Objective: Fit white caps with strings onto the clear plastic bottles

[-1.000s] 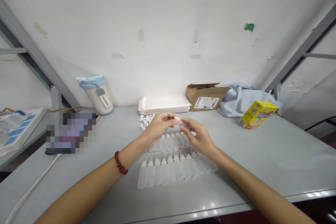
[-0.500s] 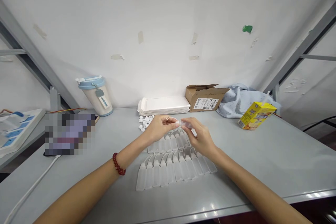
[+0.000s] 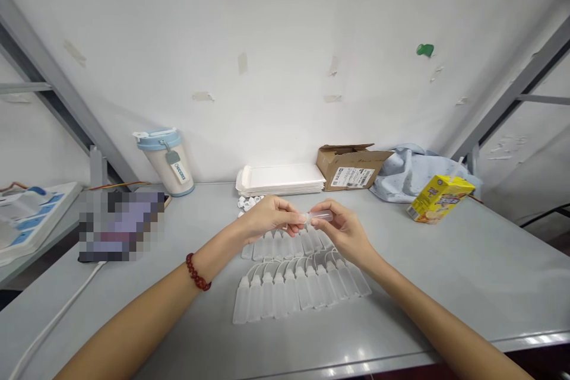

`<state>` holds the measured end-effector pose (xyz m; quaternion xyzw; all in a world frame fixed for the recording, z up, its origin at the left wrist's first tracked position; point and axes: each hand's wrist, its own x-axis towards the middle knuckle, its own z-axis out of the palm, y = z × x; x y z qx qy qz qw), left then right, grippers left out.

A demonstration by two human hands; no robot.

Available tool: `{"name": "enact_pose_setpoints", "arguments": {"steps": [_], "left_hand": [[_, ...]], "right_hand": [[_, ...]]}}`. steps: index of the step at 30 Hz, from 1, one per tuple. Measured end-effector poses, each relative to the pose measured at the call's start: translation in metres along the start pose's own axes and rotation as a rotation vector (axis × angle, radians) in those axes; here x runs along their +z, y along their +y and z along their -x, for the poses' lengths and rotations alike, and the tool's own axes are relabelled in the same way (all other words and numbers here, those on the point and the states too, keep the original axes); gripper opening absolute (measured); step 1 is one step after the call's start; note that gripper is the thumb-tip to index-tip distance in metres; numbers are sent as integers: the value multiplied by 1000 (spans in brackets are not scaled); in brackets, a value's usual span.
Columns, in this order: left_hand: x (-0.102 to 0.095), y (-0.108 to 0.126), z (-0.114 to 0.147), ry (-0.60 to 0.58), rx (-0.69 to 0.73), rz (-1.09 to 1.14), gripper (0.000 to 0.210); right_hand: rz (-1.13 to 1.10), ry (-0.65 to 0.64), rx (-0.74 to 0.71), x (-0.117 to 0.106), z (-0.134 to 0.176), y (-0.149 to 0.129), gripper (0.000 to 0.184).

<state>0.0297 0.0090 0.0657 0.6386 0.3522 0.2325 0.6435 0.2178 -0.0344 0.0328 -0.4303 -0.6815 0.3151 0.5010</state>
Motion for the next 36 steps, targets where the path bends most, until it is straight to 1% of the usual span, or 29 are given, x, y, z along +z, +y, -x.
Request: {"name": "enact_pose_setpoints", "arguments": {"steps": [5, 7, 11, 16, 18, 23, 27, 29, 30, 32, 36], "left_hand": [[3, 3, 3, 43, 98, -186, 19], [5, 3, 3, 70, 139, -253, 17], [11, 0, 2, 131, 215, -344, 12], [17, -4, 1, 243, 312, -455, 11], [17, -5, 0, 252, 300, -415, 14], [13, -4, -3, 194, 200, -188, 24], [14, -5, -3, 86, 47, -7, 31], [15, -5, -2, 30, 1, 43, 34], [16, -5, -2, 17, -2, 49, 35], [17, -4, 0, 34, 29, 2, 32], [22, -5, 0, 175, 142, -223, 21]], "right_hand": [[-103, -11, 164, 0, 0, -1, 22], [-146, -11, 208, 0, -2, -2, 24], [-209, -5, 258, -2, -5, -2, 26], [-270, 17, 280, -2, -6, -1, 26], [-266, 31, 272, -2, -5, -2, 25], [-242, 32, 237, -4, -5, -3, 24], [-270, 35, 211, -4, -6, -2, 23], [-275, 40, 206, -4, -6, -2, 23], [-275, 44, 205, -4, -6, -2, 23], [-270, 48, 205, -3, -5, -3, 24], [-247, 51, 217, -3, -5, -4, 24]]}}
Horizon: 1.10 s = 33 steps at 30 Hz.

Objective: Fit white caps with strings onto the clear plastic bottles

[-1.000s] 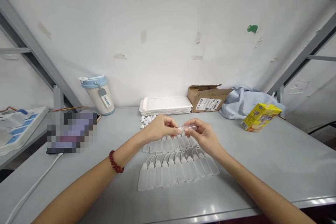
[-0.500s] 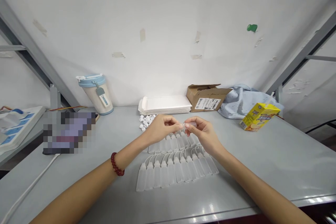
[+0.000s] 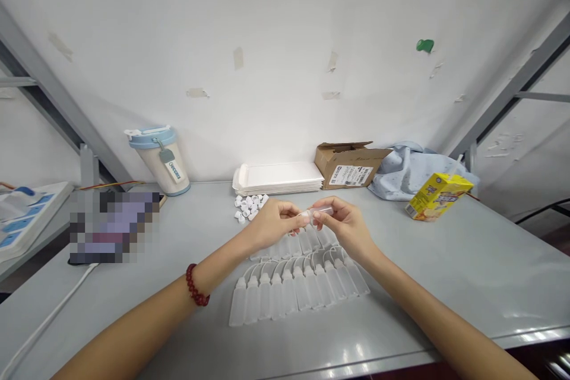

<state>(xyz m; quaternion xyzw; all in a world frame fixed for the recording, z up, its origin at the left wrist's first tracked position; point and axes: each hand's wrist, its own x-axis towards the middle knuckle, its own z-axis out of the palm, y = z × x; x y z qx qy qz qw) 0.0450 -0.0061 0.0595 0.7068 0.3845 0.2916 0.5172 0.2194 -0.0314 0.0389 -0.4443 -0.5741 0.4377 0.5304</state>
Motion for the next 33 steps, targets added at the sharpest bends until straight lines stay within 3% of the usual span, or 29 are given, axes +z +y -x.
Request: {"name": "enact_pose_setpoints", "arguments": {"steps": [5, 9, 12, 17, 24, 29, 33], "left_hand": [[10, -6, 3, 181, 214, -341, 11], [15, -7, 6, 232, 316, -484, 11], [14, -4, 5, 212, 220, -361, 11], [8, -4, 1, 82, 30, -13, 30], [7, 0, 3, -115, -94, 245, 38], [10, -2, 4, -25, 4, -3, 30], [19, -4, 9, 102, 216, -377, 29]], "right_hand": [[-21, -11, 31, -1, -1, 3, 25], [-36, -10, 46, -1, -1, 5, 26], [-54, -12, 48, -2, -3, 6, 26], [-62, -15, 32, -2, -3, 6, 26], [-73, 0, 18, -1, -1, 0, 26], [-12, -2, 105, -1, -2, -2, 31], [18, 16, 116, 0, -2, 0, 35]]}}
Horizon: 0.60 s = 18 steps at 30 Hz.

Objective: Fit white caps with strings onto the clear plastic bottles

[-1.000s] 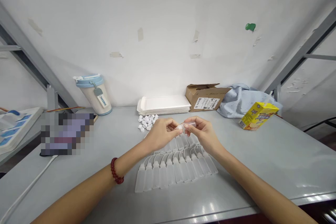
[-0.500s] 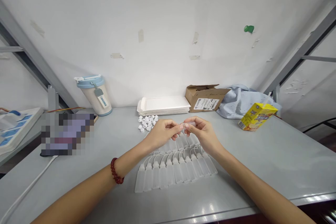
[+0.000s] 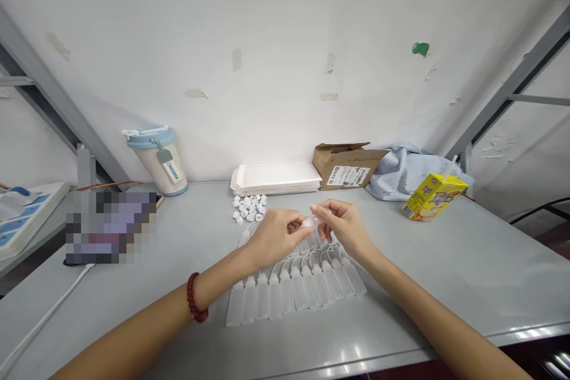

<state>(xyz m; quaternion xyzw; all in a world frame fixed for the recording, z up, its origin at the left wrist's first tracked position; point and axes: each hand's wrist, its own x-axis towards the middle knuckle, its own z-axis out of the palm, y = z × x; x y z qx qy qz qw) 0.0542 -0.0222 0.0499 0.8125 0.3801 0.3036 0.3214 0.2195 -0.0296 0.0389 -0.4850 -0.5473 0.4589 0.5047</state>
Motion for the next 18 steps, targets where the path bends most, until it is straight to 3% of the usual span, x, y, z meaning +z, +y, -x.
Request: {"name": "enact_pose_setpoints", "arguments": {"steps": [3, 6, 8, 13, 18], "left_hand": [[4, 3, 5, 50, 157, -212, 23], [0, 8, 5, 69, 97, -157, 20], [-6, 9, 1, 47, -42, 58, 23], [-21, 6, -7, -143, -371, 799, 28], [-21, 1, -7, -311, -471, 1027, 29]], "right_hand": [[21, -15, -14, 0, 0, 1, 38], [50, -27, -37, -1, 1, 0, 37], [56, -24, -78, -2, 2, -2, 33], [-67, -106, -201, -6, 3, -4, 26], [-150, -113, -219, -7, 4, -3, 25]]}}
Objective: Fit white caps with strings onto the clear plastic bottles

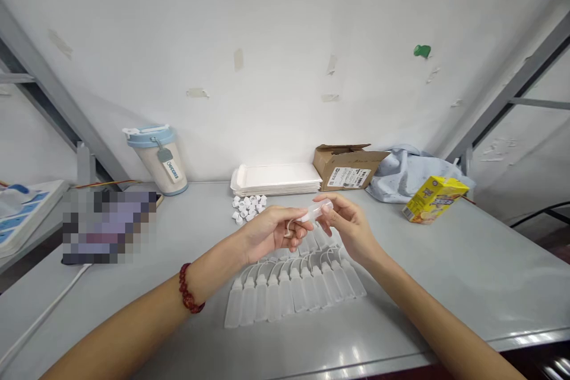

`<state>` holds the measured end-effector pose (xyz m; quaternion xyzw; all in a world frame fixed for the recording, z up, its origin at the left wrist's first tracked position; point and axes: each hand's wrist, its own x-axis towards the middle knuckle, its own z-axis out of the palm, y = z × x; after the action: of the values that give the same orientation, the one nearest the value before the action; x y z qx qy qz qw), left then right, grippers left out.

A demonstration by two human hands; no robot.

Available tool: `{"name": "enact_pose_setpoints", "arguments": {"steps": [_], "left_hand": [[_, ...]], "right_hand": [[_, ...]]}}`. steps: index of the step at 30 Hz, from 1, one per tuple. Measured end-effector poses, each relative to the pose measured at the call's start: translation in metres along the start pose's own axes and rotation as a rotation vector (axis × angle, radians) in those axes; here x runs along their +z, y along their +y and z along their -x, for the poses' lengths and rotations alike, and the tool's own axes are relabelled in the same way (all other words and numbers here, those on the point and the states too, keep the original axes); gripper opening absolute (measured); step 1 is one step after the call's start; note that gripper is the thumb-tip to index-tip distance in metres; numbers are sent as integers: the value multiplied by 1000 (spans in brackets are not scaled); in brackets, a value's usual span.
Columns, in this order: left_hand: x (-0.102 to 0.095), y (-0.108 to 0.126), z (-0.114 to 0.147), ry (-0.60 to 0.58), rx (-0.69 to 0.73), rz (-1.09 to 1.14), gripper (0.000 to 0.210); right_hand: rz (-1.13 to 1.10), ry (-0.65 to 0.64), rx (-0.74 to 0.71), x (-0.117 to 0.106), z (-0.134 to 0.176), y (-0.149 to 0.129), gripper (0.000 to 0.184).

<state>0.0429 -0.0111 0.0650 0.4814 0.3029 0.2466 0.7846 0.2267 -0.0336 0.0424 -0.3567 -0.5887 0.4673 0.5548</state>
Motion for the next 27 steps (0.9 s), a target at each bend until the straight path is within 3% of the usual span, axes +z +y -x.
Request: {"name": "enact_pose_setpoints", "arguments": {"steps": [8, 15, 22, 24, 27], "left_hand": [[1, 3, 0, 94, 115, -236, 32], [4, 5, 4, 191, 316, -737, 26], [1, -12, 2, 384, 795, -1427, 28], [1, -14, 1, 389, 808, -1458, 25], [4, -9, 3, 387, 687, -1302, 23]], "right_hand": [[-23, 19, 41, -2, -2, 2, 22], [-23, 4, 83, -1, -3, 3, 23], [-37, -9, 110, 0, -2, 5, 22], [-42, -10, 110, 0, -2, 4, 21], [-73, -19, 114, -1, -2, 3, 20]]}}
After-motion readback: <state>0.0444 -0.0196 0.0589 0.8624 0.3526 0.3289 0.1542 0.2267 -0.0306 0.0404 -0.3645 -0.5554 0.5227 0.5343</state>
